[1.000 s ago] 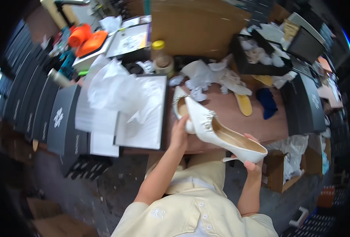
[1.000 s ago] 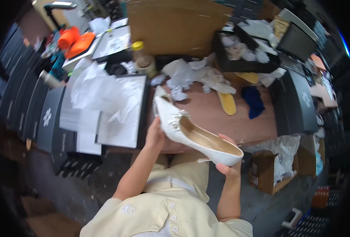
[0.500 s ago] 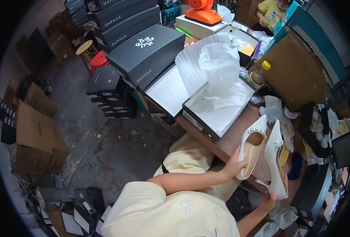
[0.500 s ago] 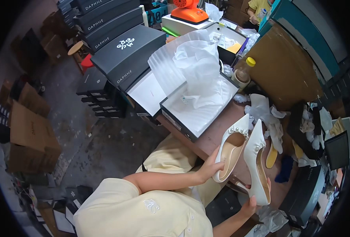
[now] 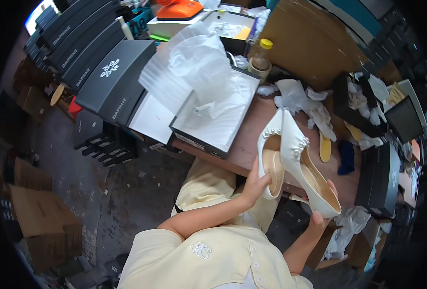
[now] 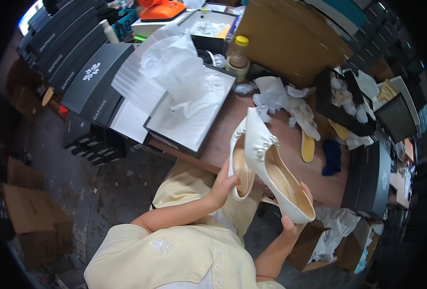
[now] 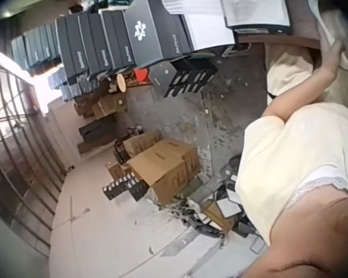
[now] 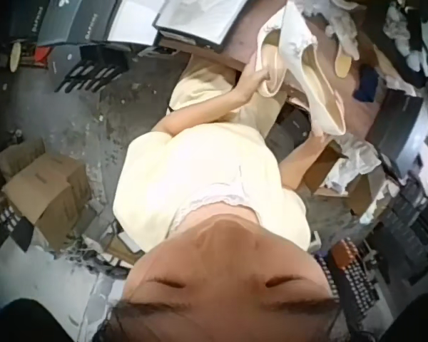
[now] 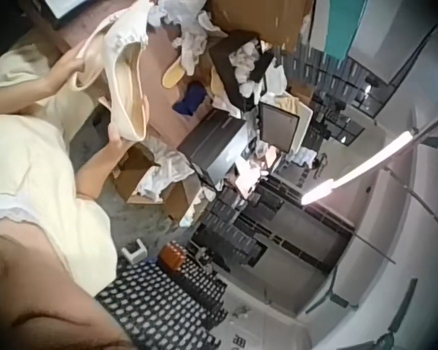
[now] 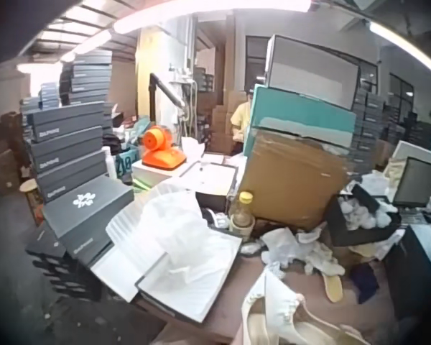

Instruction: Inspecting, cleaning, and packing shoes into protective bags and boxes.

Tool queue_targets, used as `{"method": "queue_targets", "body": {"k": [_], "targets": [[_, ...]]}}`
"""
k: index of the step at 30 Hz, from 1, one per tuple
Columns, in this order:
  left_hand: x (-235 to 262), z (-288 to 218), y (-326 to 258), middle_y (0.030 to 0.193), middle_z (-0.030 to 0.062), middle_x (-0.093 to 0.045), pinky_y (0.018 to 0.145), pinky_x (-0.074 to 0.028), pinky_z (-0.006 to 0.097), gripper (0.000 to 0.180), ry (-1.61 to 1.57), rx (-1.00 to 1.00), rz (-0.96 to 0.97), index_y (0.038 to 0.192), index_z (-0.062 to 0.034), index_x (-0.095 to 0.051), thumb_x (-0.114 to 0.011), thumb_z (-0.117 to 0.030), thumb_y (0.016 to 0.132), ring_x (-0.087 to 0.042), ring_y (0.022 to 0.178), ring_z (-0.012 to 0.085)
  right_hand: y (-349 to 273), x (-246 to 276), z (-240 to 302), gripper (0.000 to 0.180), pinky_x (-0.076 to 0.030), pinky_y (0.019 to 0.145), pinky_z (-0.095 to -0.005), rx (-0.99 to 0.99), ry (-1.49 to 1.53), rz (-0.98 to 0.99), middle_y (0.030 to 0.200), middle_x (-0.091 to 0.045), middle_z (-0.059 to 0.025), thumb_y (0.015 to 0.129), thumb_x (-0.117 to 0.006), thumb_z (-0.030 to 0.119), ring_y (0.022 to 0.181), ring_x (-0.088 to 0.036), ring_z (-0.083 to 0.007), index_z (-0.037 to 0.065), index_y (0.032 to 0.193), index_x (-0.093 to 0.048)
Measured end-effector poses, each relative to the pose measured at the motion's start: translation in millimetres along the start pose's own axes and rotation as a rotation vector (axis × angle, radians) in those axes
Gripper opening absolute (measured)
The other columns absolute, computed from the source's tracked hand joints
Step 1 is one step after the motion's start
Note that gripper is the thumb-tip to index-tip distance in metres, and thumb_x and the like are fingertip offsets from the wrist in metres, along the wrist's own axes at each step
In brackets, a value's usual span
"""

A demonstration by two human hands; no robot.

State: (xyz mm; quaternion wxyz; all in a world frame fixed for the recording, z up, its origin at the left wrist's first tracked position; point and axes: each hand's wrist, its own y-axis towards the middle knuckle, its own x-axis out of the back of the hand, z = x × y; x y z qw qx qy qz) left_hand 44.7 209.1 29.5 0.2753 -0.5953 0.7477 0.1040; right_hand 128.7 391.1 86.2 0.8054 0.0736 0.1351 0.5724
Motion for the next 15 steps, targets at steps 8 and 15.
{"method": "queue_targets", "body": {"k": [8,15], "targets": [[7.5,10.4,3.2,0.115,0.0062,-0.046,0.085,-0.04,0.025,0.067,0.05,0.095,0.028,0.138,-0.0042,-0.029,-0.048,-0.006,0.073,-0.046,0.1,0.0139,-0.2,-7.4,12.5,0.085,-0.041,0.093,-0.0303,-0.032,0.082,0.005,0.114,-0.057,-0.0153,0.054,-0.076,0.024,0.105,-0.056,-0.0211,-0.009,0.125,-0.045],[8.2,9.7,2.6,0.105,0.0025,-0.047,0.079,-0.04,0.025,0.048,0.107,0.157,0.019,0.126,-0.0068,-0.039,-0.052,-0.011,0.08,-0.046,0.09,0.0093,6.4,-1.5,7.3,0.082,-0.041,0.091,-0.0274,-0.052,0.136,0.068,0.111,-0.059,-0.0133,0.053,-0.074,0.02,0.103,-0.056,-0.0185,-0.01,0.124,-0.046]]}}
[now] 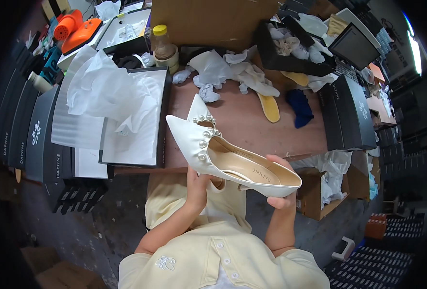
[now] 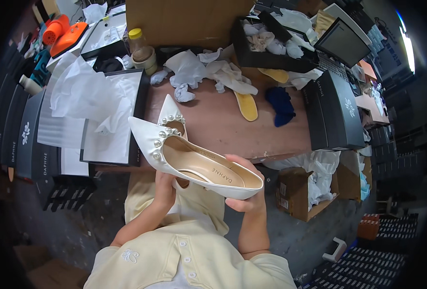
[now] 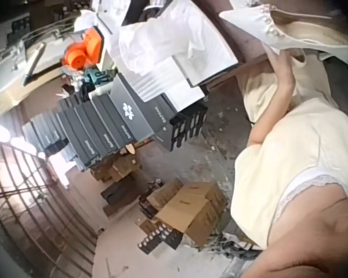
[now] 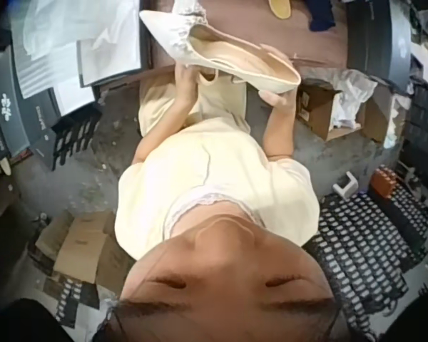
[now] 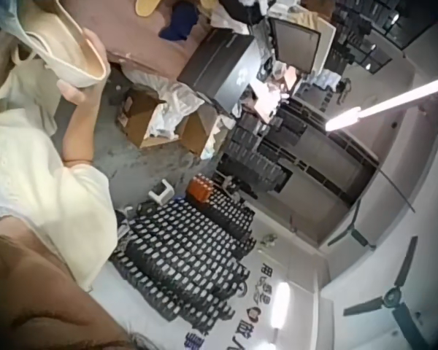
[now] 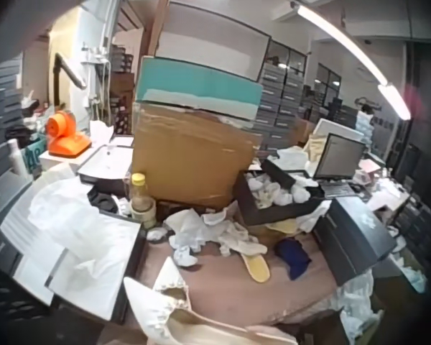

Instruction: Inspecting, cleaning, and packing shoes into protective bags and boxes.

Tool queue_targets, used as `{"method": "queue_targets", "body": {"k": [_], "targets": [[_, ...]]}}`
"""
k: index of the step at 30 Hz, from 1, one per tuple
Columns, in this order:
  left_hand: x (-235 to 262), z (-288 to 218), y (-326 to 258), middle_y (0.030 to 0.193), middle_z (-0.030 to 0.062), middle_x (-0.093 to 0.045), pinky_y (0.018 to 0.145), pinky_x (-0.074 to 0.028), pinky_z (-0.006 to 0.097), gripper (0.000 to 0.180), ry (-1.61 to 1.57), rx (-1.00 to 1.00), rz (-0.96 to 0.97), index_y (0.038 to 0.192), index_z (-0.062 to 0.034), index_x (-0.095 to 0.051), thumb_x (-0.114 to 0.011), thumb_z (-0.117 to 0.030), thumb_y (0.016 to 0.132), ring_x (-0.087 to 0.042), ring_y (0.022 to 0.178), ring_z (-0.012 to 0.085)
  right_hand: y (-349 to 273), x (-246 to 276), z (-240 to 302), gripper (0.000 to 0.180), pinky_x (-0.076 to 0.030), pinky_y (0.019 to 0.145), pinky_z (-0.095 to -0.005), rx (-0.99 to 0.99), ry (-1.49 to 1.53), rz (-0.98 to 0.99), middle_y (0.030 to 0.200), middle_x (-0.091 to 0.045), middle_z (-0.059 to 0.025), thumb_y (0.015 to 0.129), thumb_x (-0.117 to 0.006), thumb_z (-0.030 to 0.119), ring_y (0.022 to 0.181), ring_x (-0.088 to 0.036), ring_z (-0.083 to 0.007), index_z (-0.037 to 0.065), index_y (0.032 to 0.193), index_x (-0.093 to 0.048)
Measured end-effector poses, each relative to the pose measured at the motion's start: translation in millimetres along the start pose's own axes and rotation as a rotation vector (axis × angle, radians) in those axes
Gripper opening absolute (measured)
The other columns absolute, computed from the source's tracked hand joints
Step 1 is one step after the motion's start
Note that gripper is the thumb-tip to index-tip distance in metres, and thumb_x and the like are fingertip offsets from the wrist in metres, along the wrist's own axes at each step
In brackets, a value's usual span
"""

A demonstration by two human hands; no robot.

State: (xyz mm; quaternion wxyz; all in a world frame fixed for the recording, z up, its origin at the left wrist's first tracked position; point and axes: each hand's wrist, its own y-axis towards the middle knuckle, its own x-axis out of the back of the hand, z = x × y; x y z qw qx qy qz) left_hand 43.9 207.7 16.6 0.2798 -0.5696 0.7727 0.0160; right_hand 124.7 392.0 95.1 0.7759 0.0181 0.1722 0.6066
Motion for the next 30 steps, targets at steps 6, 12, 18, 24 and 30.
{"method": "queue_targets", "body": {"k": [6,12,18,24,30], "targets": [[-4.3,-7.9,2.7,0.107,0.0028,-0.047,0.078,-0.041,0.025,0.048,-0.006,0.003,-0.039,0.128,-0.0063,-0.039,-0.05,-0.01,0.082,-0.046,0.09,0.0091,5.5,5.5,-8.4,0.084,-0.041,0.092,-0.0286,-0.054,0.048,-0.025,0.114,-0.058,-0.0146,0.052,-0.073,0.018,0.106,-0.055,-0.0202,-0.009,0.126,-0.045],[-0.4,-12.1,8.6,0.104,0.0064,-0.053,0.082,-0.044,0.028,0.045,-0.114,0.06,-0.121,0.122,-0.0032,-0.043,-0.044,-0.005,0.077,-0.053,0.092,0.0152,6.9,6.8,-16.6,0.083,-0.041,0.094,-0.031,-0.099,0.093,-0.047,0.116,-0.056,-0.0169,0.053,-0.072,0.015,0.108,-0.055,-0.0225,-0.009,0.127,-0.042],[19.1,-10.0,25.5,0.096,0.0135,-0.059,0.08,-0.05,0.035,0.037,-0.365,0.245,0.01,0.116,-0.0005,-0.048,-0.044,-0.011,0.08,-0.061,0.086,0.0252,10.0,3.9,-21.2,0.081,-0.055,0.079,-0.0349,-0.146,0.252,-0.126,0.117,-0.054,-0.0216,0.058,-0.071,0.02,0.101,-0.06,-0.0304,-0.008,0.128,-0.039],[35.4,4.2,42.9,0.08,0.0157,-0.058,0.06,-0.053,0.038,0.042,-0.586,0.357,0.433,0.113,-0.0004,-0.049,-0.049,-0.036,0.091,-0.062,0.066,0.0271,9.6,-18.1,-31.6,0.067,-0.054,0.055,-0.0263,-0.59,0.861,-0.66,0.103,-0.062,-0.0173,0.078,-0.052,0.059,0.077,-0.064,-0.0248,0.007,0.121,-0.053],[25.6,1.1,53.4,0.066,0.014,-0.051,0.052,-0.05,0.035,0.045,-0.969,0.379,0.944,0.106,0.0007,-0.05,-0.04,-0.041,0.094,-0.056,0.052,0.0257,-11.0,-37.5,-43.8,0.069,-0.041,0.045,-0.0204,-0.802,1.326,-0.527,0.09,-0.061,-0.011,0.074,-0.054,0.066,0.058,-0.052,-0.0097,0.007,0.112,-0.058]]}}
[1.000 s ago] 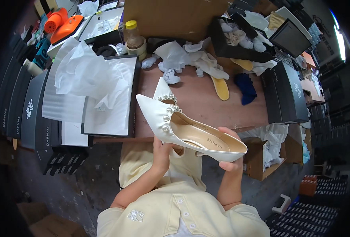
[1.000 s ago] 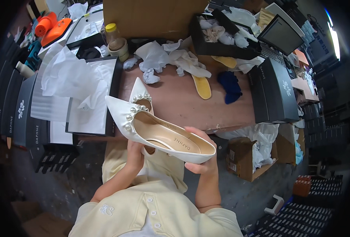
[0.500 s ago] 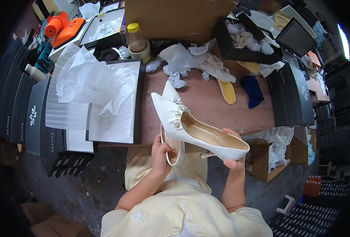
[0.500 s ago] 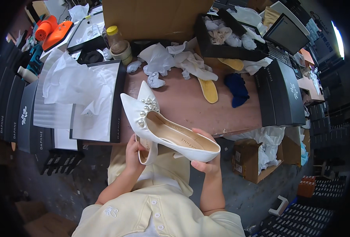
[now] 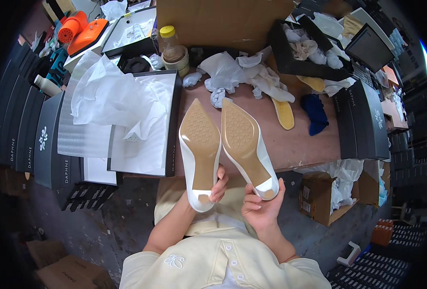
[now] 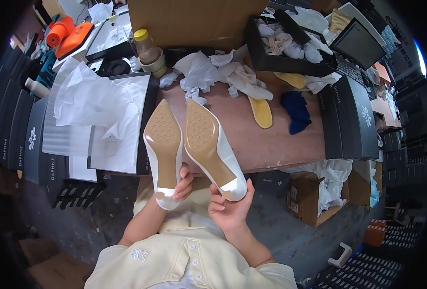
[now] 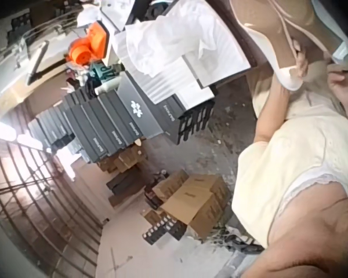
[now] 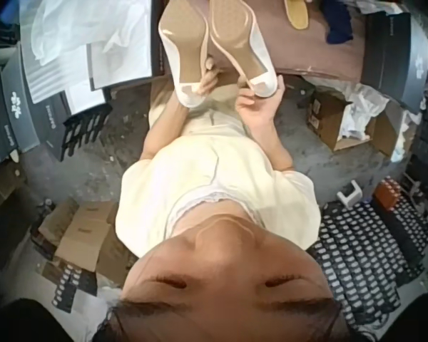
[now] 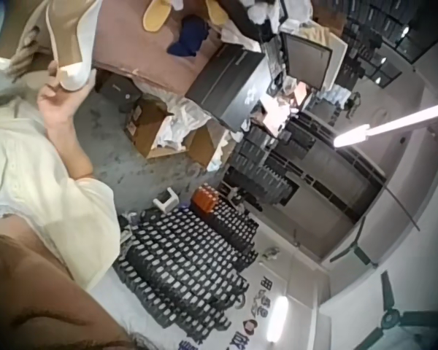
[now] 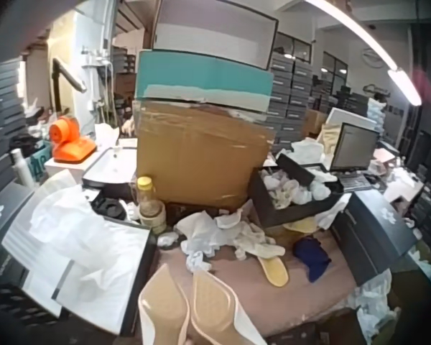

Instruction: Inspecting, cleaning, and packing shoes into protective bags and boxes.

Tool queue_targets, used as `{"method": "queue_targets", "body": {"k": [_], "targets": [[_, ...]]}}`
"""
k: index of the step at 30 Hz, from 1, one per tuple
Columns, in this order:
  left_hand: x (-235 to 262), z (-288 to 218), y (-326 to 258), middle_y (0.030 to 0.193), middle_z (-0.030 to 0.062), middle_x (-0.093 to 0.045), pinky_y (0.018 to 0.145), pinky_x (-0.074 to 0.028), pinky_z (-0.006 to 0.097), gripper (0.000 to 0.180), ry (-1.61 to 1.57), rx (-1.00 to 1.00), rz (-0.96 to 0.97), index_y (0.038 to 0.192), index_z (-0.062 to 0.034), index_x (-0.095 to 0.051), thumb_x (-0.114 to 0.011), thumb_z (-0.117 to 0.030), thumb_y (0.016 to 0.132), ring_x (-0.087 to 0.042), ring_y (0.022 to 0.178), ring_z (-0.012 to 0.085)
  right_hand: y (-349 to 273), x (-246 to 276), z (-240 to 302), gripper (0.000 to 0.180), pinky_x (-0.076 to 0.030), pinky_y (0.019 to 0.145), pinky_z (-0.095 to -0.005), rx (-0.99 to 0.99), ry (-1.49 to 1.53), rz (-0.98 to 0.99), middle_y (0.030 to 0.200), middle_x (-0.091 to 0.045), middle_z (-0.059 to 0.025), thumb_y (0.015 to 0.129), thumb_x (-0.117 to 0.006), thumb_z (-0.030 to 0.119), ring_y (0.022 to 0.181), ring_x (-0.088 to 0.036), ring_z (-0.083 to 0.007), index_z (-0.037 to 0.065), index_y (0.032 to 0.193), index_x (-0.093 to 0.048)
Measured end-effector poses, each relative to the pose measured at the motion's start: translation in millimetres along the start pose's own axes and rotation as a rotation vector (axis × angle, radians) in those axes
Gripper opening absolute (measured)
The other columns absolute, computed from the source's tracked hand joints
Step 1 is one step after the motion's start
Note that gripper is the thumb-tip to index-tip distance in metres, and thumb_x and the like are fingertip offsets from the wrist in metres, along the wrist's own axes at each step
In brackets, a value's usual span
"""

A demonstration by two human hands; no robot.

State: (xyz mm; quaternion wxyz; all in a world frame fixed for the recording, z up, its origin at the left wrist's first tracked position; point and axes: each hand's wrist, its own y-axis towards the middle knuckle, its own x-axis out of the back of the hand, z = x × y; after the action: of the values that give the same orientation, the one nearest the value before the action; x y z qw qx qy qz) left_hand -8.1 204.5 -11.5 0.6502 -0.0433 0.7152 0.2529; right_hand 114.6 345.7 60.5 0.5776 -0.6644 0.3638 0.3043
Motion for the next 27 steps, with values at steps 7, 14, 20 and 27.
{"method": "queue_targets", "body": {"k": [7,14,20,27], "targets": [[0.0,-3.2,-2.6,0.066,0.0153,-0.051,0.049,-0.048,0.035,0.048,0.021,0.068,0.168,0.104,0.0014,-0.05,-0.037,-0.044,0.094,-0.056,0.051,0.0278,6.1,15.8,0.1,0.073,-0.042,0.046,-0.0195,-0.08,-0.001,0.175,0.092,-0.062,-0.0135,0.073,-0.052,0.069,0.054,-0.051,-0.0101,0.007,0.112,-0.058],[-3.1,-8.1,-3.2,0.068,0.0118,-0.055,0.054,-0.049,0.031,0.044,0.002,0.15,0.151,0.103,-0.0006,-0.053,-0.043,-0.042,0.093,-0.06,0.055,0.0241,9.1,17.9,1.8,0.074,-0.041,0.047,-0.0205,-0.103,-0.032,0.182,0.09,-0.061,-0.0127,0.073,-0.05,0.07,0.053,-0.05,-0.0102,0.007,0.11,-0.059],[2.6,-6.4,-3.3,0.069,0.0123,-0.054,0.053,-0.048,0.031,0.042,-0.019,0.132,0.093,0.104,-0.0004,-0.052,-0.041,-0.039,0.094,-0.058,0.054,0.0238,9.1,19.4,-0.1,0.077,-0.037,0.049,-0.0269,-0.117,0.038,0.091,0.085,-0.059,-0.0106,0.074,-0.044,0.073,0.054,-0.047,-0.0148,0.004,0.105,-0.058],[14.8,-1.8,-1.4,0.068,0.0183,-0.052,0.05,-0.049,0.036,0.043,-0.094,0.138,0.096,0.106,0.0022,-0.05,-0.04,-0.037,0.094,-0.057,0.056,0.0309,8.1,24.2,3.7,0.073,-0.036,0.048,-0.0256,-0.099,0.034,0.019,0.081,-0.058,-0.0071,0.073,-0.045,0.074,0.053,-0.044,-0.0128,0.007,0.098,-0.06]]}}
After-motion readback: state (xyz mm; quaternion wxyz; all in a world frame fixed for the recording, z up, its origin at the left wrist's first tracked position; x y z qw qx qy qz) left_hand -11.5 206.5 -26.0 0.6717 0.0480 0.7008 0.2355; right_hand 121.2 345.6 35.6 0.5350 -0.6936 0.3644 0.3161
